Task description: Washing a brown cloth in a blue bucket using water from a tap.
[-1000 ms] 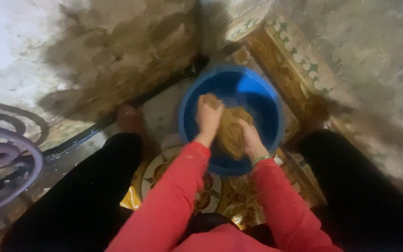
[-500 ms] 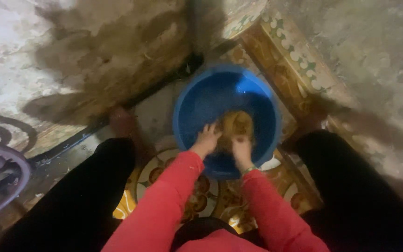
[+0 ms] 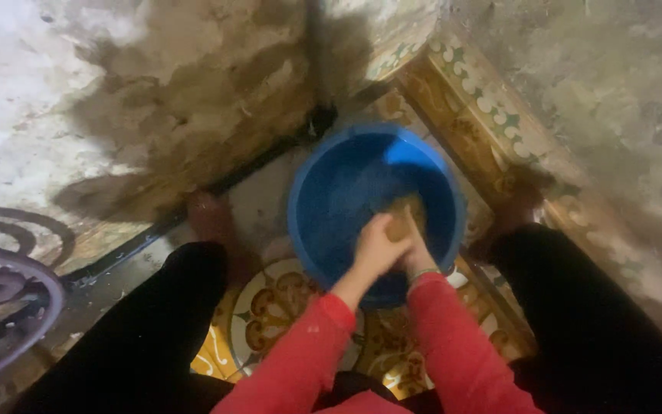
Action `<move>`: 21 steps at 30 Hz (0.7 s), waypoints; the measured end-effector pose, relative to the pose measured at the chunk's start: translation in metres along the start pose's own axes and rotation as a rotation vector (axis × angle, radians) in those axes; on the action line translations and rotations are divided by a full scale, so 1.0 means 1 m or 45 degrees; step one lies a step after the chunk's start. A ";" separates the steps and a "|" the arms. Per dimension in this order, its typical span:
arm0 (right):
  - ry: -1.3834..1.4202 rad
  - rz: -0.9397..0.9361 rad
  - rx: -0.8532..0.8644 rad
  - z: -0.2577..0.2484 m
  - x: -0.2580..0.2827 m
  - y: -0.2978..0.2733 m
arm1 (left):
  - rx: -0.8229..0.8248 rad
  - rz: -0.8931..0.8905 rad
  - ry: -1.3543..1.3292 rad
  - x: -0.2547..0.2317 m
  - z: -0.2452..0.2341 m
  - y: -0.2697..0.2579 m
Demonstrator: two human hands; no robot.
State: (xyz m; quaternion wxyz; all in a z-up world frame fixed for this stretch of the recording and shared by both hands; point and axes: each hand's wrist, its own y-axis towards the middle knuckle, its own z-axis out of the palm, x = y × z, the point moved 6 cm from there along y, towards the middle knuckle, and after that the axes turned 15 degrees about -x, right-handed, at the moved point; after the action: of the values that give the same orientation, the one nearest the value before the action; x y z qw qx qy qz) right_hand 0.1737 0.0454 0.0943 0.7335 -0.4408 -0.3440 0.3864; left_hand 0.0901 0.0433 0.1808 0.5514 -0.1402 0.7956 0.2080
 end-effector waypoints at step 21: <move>-0.816 -0.835 0.576 -0.025 0.023 0.066 | -0.008 -0.392 0.342 -0.013 -0.021 0.021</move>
State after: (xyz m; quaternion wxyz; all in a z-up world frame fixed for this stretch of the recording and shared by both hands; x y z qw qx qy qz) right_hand 0.1880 0.0771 0.0285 0.7508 0.0009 -0.5798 0.3164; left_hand 0.0678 0.0519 0.2027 0.4652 -0.2884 0.8305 0.1033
